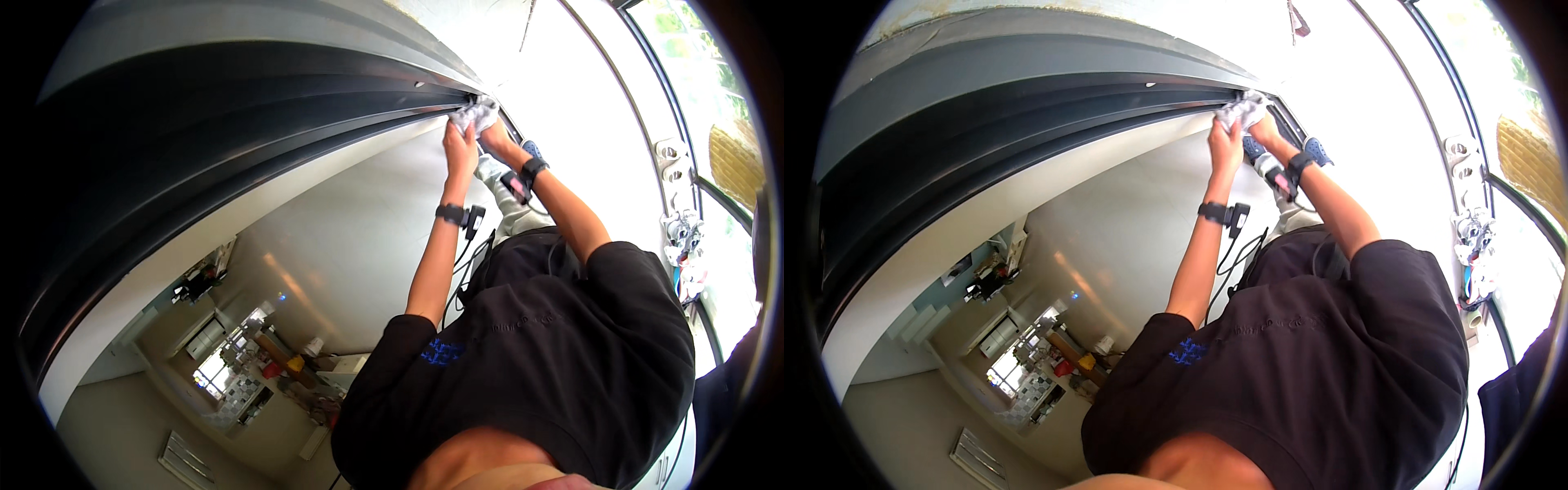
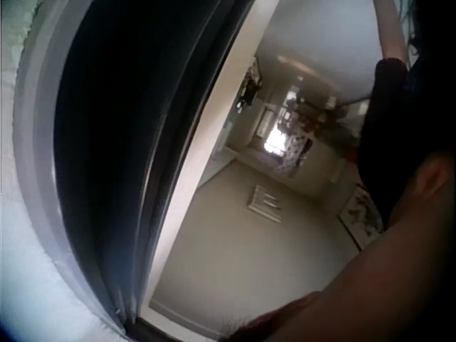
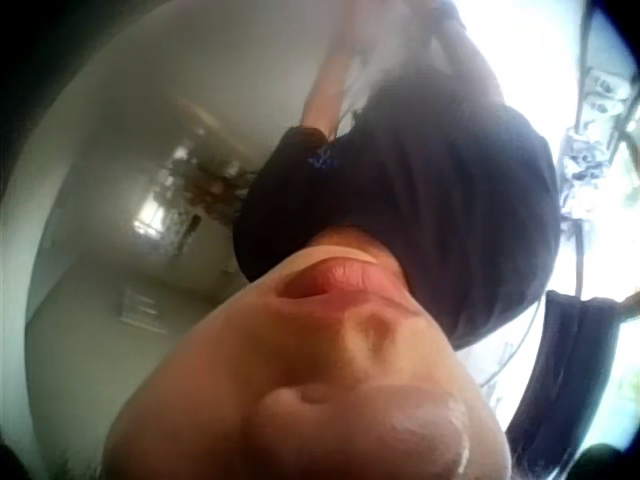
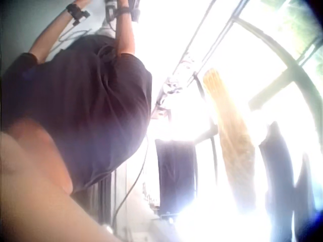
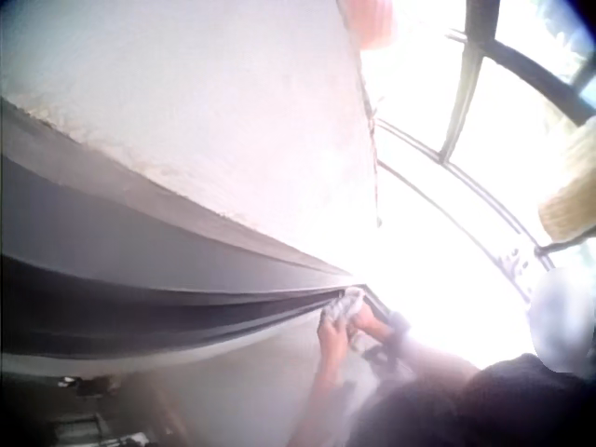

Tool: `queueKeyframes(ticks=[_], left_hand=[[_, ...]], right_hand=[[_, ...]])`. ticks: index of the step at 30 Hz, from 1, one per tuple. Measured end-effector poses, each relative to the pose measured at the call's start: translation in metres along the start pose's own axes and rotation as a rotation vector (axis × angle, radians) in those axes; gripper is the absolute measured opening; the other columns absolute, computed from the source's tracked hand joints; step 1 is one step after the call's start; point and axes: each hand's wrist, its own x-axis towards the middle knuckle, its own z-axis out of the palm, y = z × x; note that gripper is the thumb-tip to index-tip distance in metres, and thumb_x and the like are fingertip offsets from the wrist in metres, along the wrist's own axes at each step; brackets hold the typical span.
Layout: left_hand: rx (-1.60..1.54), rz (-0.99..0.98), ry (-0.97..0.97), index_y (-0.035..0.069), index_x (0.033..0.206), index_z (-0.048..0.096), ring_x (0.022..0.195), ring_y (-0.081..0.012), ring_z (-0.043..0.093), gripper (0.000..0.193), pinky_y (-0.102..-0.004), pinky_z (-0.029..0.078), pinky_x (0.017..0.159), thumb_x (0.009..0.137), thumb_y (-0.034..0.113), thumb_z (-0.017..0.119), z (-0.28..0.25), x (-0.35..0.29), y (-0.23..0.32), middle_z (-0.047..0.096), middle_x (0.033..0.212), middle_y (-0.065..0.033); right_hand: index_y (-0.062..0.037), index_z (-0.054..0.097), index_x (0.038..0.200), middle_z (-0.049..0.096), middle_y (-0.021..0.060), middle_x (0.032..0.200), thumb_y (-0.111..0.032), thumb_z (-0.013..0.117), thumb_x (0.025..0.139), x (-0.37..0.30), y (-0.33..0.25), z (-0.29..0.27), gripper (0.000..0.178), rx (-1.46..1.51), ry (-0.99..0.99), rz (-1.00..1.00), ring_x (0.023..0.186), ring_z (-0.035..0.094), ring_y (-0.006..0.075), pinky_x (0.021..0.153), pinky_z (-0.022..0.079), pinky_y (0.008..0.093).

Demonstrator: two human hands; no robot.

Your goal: The person cleans a large window and its frame using a grey cloth. They wipe the glass surface and the surrounding frame, moving around the window to reach different sections. The person also briefly opens a cabinet door and wipes its edge before returning to the window.

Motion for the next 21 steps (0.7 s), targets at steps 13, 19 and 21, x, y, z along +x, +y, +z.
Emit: queueKeyframes(ticks=[13, 19, 21], left_hand=[[-0.214, -0.094, 0.103, -0.005, 0.105, 0.063, 0.086, -0.0199, 0.071, 0.030, -0.0329, 0.055, 0.079, 0.087, 0.013, 0.080, -0.022, 0.007, 0.039, 0.074, 0.094, -0.0132], [-0.222, -0.045, 0.164, -0.007, 0.095, 0.066, 0.084, -0.0200, 0.071, 0.023, -0.0318, 0.059, 0.075, 0.086, 0.008, 0.080, -0.038, 0.000, 0.073, 0.071, 0.087, -0.0150], [-0.243, 0.024, 0.171, -0.007, 0.095, 0.065, 0.083, -0.0196, 0.070, 0.022, -0.0313, 0.060, 0.074, 0.085, 0.007, 0.079, -0.045, -0.009, 0.096, 0.071, 0.086, -0.0135]], right_hand=[[-0.0065, 0.064, 0.111, 0.070, 0.0080, 0.109, -0.030, 0.050, 0.105, 0.013, -0.011, 0.000, 0.028, 1.459, 0.140, 0.437, 0.103, 0.067, 0.0244, 0.097, 0.052, 0.0408], [-0.0062, 0.062, 0.117, 0.070, 0.0115, 0.113, -0.030, 0.038, 0.108, -0.002, -0.058, -0.029, 0.034, 1.532, -0.007, 0.405, 0.108, 0.067, 0.0271, 0.099, 0.052, 0.0433], [-0.0041, 0.060, 0.118, 0.069, 0.0139, 0.115, -0.029, 0.038, 0.108, -0.021, -0.096, -0.051, 0.035, 1.611, -0.194, 0.341, 0.108, 0.067, 0.0284, 0.099, 0.053, 0.0455]])
